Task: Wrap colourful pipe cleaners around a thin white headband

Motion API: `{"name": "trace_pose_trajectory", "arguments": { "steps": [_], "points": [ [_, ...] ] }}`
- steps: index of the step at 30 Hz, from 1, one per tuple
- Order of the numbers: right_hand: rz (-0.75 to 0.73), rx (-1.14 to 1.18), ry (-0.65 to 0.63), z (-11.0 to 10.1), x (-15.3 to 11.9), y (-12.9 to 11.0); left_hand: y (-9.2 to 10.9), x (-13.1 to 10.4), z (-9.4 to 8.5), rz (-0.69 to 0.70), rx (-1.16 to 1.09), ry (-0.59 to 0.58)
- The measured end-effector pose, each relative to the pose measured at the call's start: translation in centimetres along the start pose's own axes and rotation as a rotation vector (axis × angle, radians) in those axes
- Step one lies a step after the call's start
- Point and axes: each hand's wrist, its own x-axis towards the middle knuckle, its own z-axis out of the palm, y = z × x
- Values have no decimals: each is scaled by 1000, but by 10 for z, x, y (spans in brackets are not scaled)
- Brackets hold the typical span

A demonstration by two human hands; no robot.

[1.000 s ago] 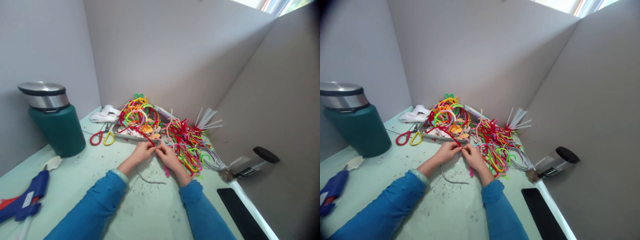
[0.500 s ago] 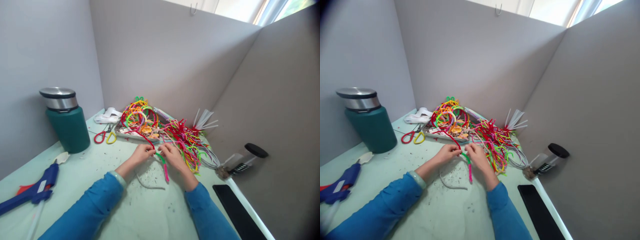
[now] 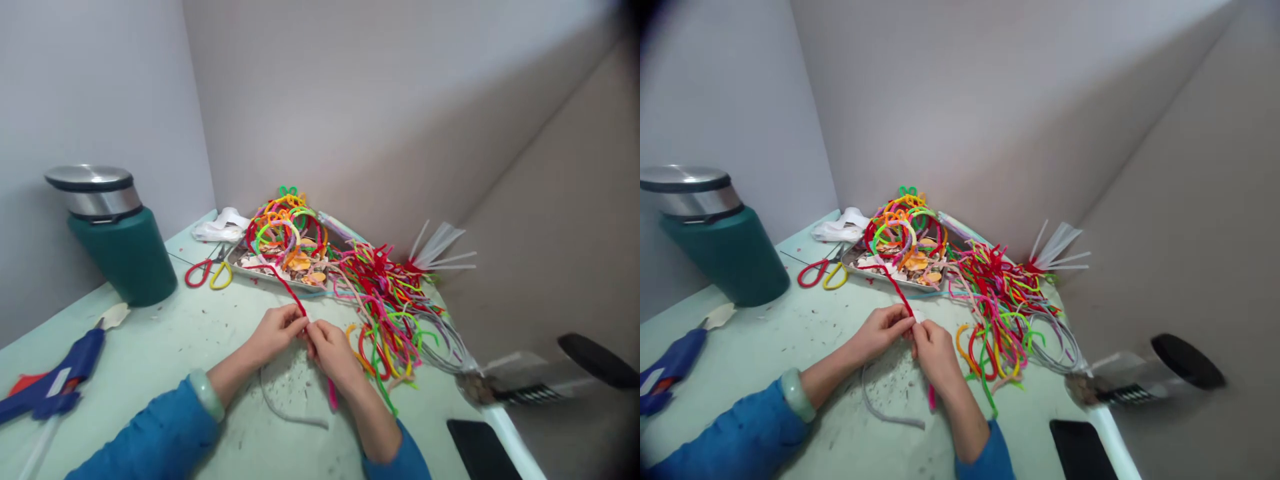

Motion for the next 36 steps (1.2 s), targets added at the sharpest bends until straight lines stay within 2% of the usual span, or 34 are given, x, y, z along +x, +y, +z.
{"name": "trace_pose_trajectory", "arguments": {
  "steps": [5,10,13,16,20,23,26,29,36],
  "points": [
    [-22,123,64,8,-7,7,-2,1,3,-76,-7,-29],
    [-30,129,77,11,-10,17,-1,1,5,-154,-128,-62],
    [-80,115,95,13,-6,17,-1,5,3,-139,-194,-39],
    [-125,114,126,15,-4,14,-2,5,2,-57,-202,-10],
    [-133,146,102,14,-9,8,1,1,2,-24,-248,-14],
    [-89,191,47,13,-12,5,6,-3,1,-60,-229,-19],
    [-95,168,43,12,-13,7,9,-5,2,-137,-266,-48],
    [-137,93,61,12,-11,9,6,-5,4,-216,-338,-32],
    [-109,81,51,10,-12,7,-4,-3,10,-230,-382,-18]
  ]
}}
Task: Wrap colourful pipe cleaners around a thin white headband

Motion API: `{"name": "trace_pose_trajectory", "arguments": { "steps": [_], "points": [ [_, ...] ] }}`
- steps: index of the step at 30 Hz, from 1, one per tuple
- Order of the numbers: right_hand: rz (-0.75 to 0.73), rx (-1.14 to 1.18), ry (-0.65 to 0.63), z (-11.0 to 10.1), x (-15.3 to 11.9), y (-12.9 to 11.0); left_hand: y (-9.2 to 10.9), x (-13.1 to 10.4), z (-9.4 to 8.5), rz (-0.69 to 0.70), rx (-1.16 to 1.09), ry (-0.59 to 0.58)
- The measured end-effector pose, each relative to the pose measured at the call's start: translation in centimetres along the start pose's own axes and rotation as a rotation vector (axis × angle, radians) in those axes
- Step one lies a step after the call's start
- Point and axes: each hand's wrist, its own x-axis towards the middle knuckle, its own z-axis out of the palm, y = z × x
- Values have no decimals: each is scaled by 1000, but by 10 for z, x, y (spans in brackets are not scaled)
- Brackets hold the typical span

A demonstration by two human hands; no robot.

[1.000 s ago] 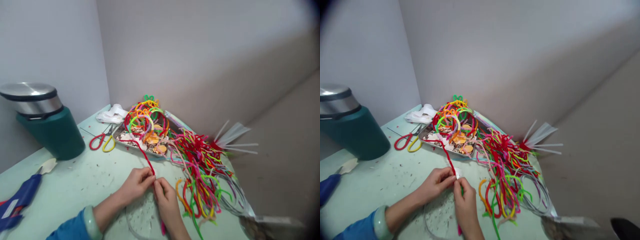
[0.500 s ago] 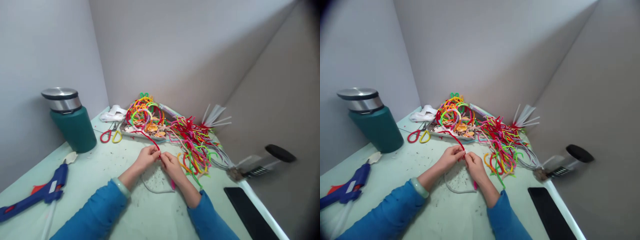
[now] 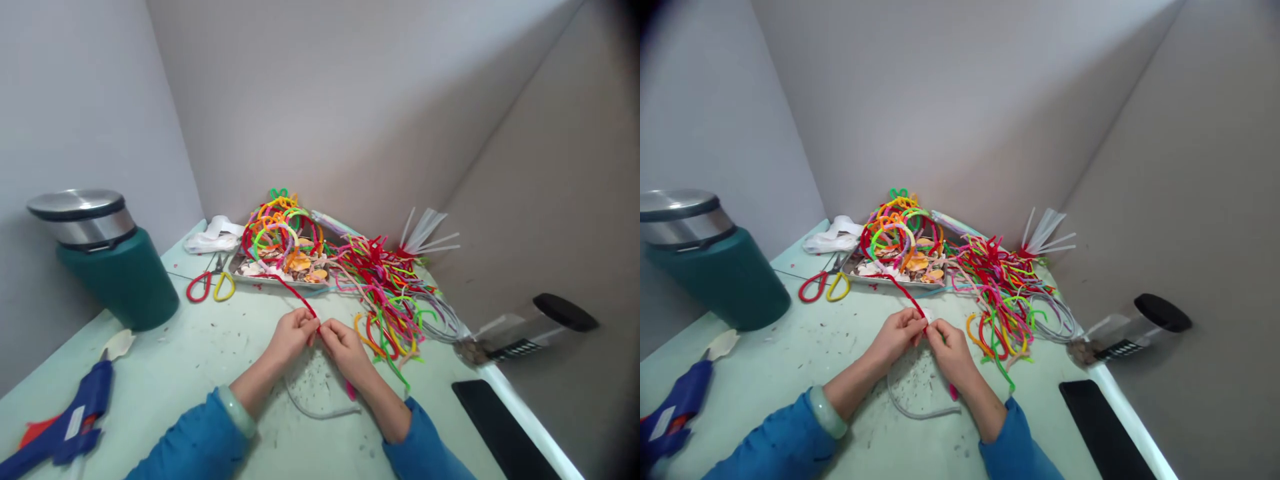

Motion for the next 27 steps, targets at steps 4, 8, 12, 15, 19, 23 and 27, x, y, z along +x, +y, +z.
{"name": "trace_pose_trajectory", "arguments": {
  "steps": [4,8,12,15,19,23,27],
  "points": [
    [26,22,-10,-1,0,-4,2,1,-1,-30,-10,-16],
    [-2,-47,13,-1,3,-6,2,2,-3,-45,-7,-14],
    [-44,-68,49,0,5,-4,-1,4,-3,-11,34,3],
    [-58,-58,73,0,4,-3,-3,5,-2,27,81,15],
    [-28,30,65,-1,5,0,-1,6,-1,148,130,27],
    [81,235,101,-4,11,5,6,3,-3,280,274,158],
    [145,404,102,-5,15,5,12,-5,-3,544,561,188]
  ]
}}
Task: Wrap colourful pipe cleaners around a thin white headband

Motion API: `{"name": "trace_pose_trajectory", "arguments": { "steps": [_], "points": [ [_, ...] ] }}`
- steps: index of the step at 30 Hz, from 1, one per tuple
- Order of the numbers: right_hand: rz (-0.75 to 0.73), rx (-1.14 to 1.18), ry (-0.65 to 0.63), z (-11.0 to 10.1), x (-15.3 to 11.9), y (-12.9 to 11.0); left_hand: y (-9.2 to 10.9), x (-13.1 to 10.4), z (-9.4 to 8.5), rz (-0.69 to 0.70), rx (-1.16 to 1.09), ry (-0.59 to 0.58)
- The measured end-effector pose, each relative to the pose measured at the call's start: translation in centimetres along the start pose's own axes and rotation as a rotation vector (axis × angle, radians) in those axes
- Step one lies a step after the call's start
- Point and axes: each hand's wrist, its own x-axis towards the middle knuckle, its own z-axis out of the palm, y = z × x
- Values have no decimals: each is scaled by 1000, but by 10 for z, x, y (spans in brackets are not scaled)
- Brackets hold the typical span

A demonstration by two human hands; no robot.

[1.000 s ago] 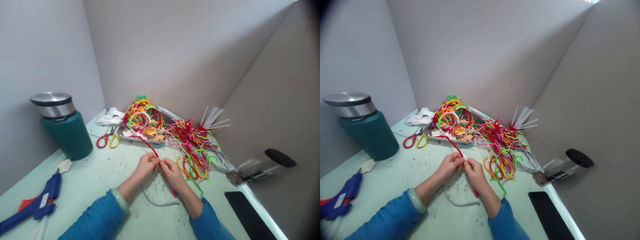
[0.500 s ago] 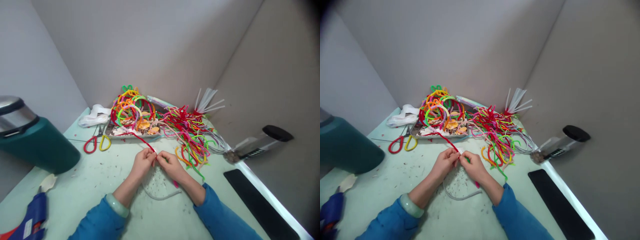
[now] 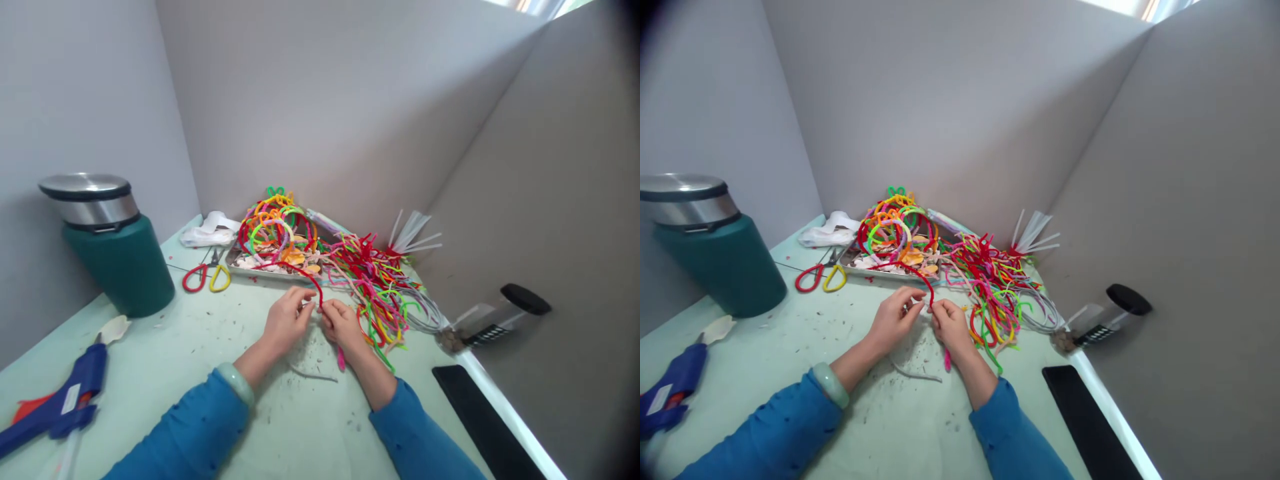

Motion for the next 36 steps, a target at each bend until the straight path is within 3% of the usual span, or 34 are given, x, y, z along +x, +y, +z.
{"name": "trace_pose_trajectory", "arguments": {
  "steps": [2,5,18,36],
  "points": [
    [-13,24,-3,1,0,0,2,-2,0,127,84,-41],
    [-27,16,-2,2,-1,0,0,-4,3,201,155,-77],
    [-55,-111,14,10,-2,-3,-14,1,4,132,74,-73],
    [-227,-324,44,1,-5,7,-8,-1,3,140,78,-57]
  ]
}}
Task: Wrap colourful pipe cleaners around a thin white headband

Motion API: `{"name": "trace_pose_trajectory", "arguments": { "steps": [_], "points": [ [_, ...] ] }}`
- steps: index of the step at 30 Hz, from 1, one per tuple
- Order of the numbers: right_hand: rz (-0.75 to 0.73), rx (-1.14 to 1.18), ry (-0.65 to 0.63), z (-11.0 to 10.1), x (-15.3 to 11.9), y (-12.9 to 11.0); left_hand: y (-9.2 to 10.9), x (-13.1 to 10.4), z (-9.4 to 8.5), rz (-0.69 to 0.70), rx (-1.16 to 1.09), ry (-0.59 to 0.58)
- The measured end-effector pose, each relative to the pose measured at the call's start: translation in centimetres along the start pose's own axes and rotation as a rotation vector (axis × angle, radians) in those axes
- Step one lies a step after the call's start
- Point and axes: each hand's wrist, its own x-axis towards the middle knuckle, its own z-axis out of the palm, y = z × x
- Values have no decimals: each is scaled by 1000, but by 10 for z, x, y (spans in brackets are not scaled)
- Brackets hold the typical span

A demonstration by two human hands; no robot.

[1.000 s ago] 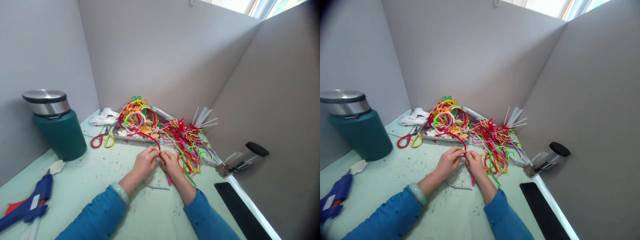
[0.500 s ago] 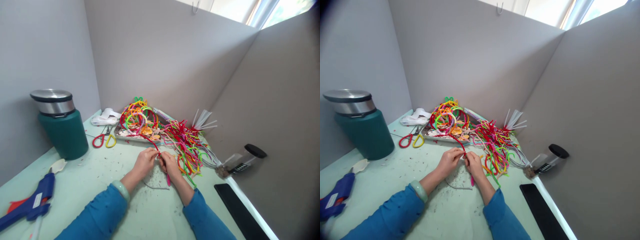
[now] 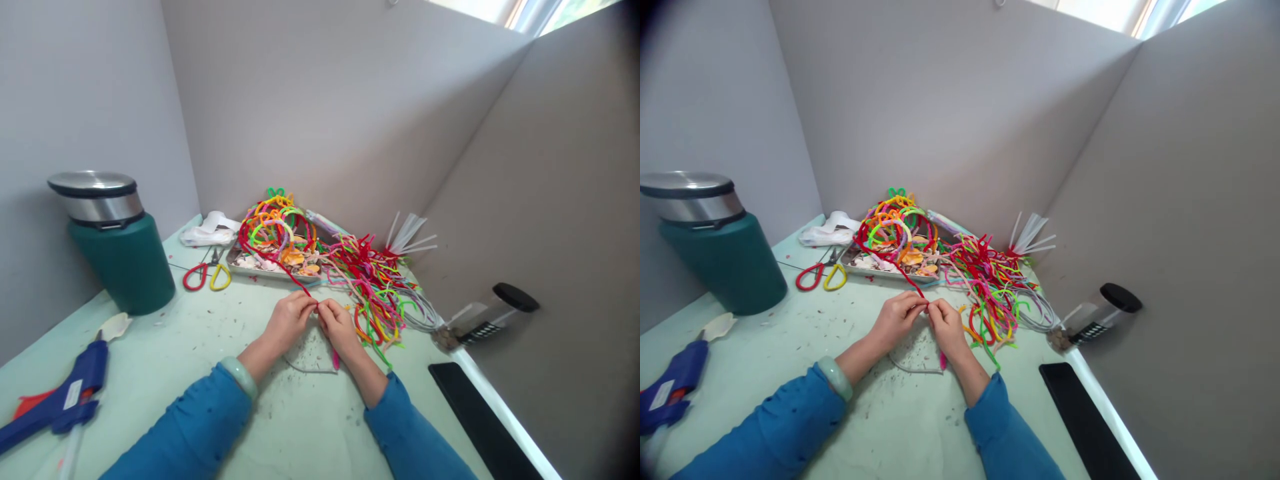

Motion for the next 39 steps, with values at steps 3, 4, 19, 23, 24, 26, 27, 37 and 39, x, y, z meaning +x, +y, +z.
{"name": "trace_pose_trajectory", "arguments": {
  "steps": [3,4,19,23,24,26,27,37,39],
  "points": [
    [-16,-5,5,0,0,1,0,0,1,10,-1,8],
    [-15,-4,4,0,1,1,-1,0,1,15,-4,13],
    [6,43,22,1,1,1,-2,2,0,-7,-60,-2],
    [-22,-11,30,0,1,2,-2,2,1,-39,-28,-30],
    [-21,-5,29,0,1,2,-2,2,0,-58,-29,-41],
    [-11,21,24,0,0,2,0,3,0,-105,-52,-58],
    [-5,36,24,1,0,1,0,3,-1,-132,-74,-65],
    [11,51,29,1,4,4,-4,7,1,-372,-393,-106],
    [5,27,41,0,4,4,-2,8,1,-430,-446,-116]
  ]
}}
